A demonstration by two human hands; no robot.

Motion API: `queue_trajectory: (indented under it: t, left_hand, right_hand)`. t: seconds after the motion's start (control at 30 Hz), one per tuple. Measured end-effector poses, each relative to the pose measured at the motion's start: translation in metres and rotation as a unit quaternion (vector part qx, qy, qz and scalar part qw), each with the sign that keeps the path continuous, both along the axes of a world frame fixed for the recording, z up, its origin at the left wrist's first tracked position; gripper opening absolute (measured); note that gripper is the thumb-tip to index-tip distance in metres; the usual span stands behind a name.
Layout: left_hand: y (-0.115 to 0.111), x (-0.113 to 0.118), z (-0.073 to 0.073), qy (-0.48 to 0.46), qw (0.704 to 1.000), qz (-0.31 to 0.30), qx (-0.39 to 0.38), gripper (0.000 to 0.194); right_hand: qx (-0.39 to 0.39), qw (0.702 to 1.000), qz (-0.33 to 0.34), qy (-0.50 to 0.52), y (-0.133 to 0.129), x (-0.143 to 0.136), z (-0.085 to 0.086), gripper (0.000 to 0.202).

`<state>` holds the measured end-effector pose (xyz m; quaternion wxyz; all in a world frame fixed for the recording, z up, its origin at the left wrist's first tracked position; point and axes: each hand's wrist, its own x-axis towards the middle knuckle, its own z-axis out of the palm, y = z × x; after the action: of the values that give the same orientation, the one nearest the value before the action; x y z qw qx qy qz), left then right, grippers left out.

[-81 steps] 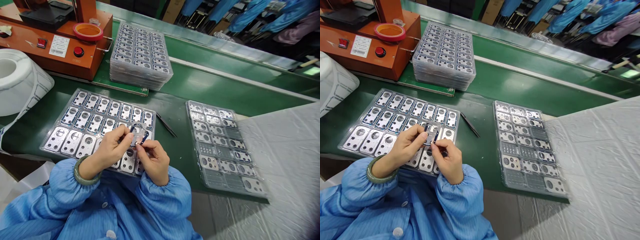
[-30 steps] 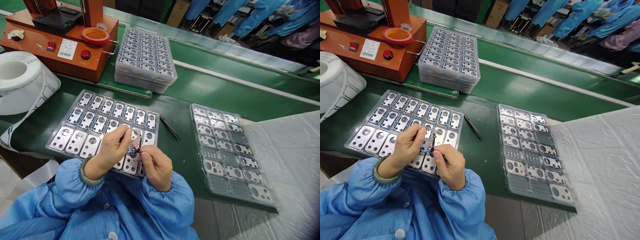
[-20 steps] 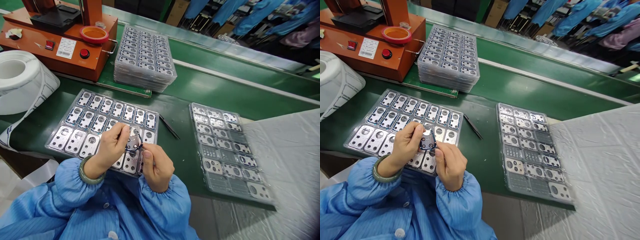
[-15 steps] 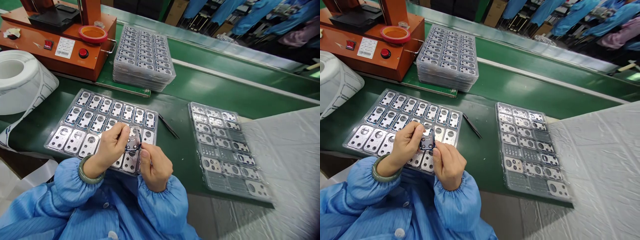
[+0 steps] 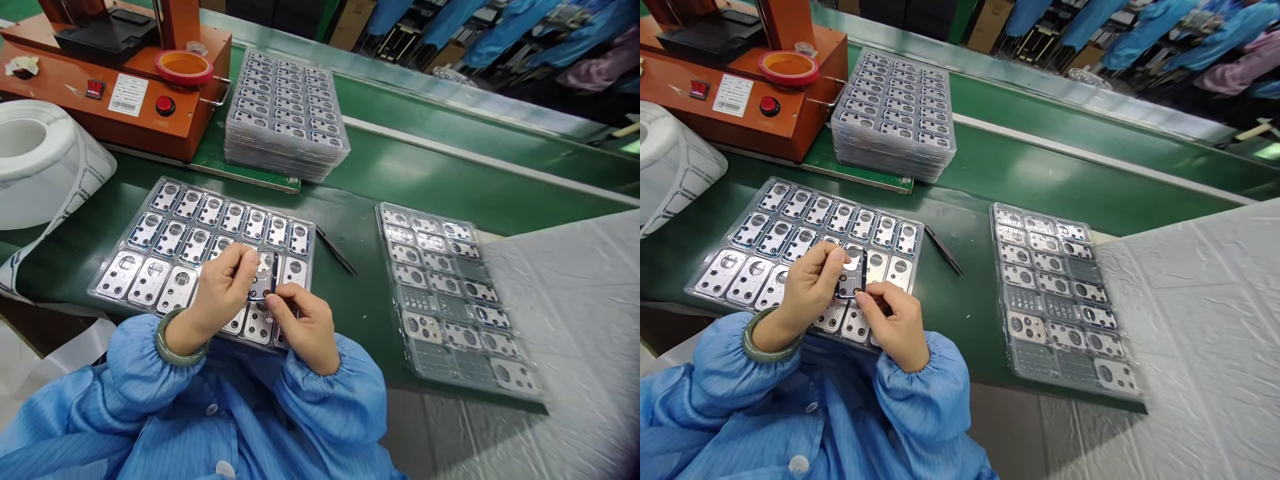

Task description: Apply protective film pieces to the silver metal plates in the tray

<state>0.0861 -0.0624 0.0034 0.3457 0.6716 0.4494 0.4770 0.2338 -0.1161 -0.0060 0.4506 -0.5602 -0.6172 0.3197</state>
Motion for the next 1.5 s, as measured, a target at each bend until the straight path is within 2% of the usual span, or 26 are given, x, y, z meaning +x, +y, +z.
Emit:
queue_trajectory:
  t: [0.2, 0.37, 0.57, 0.7, 1.0, 1.27, 1.5]
  left_hand:
    - [-0.0012, -0.0006, -0.0002, -0.006, 0.999, -0.036, -0.019, 0.018]
    - [-0.0015, -0.0008, 0.0002, -0.014, 0.996, -0.067, -0.054, 0.022]
    - [-0.0011, 0.0010, 0.0030, 0.001, 0.994, -0.094, -0.050, 0.021]
    - [-0.0003, 0.0006, 0.0042, 0.009, 0.993, -0.103, -0.051, 0.022]
    - [-0.0026, -0.0005, -0.0008, 0.021, 0.986, -0.156, -0.048, 0.021]
    - [-0.0021, -0.0003, 0.0028, 0.052, 0.982, -0.175, -0.043, 0.023]
    - [-0.0027, 0.0005, 0.0010, 0.069, 0.975, -0.203, -0.056, 0.023]
  right_hand:
    - [-0.058, 0.996, 0.026, 0.064, -0.0023, 0.0042, -0.0049, 0.025]
    - [-0.054, 0.995, 0.012, 0.077, -0.0020, 0.0058, -0.0055, 0.027]
    - [-0.058, 0.996, -0.001, 0.068, -0.0020, 0.0055, -0.0066, 0.026]
    - [-0.053, 0.994, 0.002, 0.097, -0.0021, 0.0055, -0.0064, 0.026]
    - [-0.047, 0.994, -0.006, 0.101, -0.0040, 0.0057, -0.0052, 0.028]
    - [-0.040, 0.988, -0.037, 0.143, -0.0046, 0.0048, -0.0072, 0.027]
    - [-0.008, 0.994, -0.057, 0.098, -0.0061, 0.0066, -0.0091, 0.033]
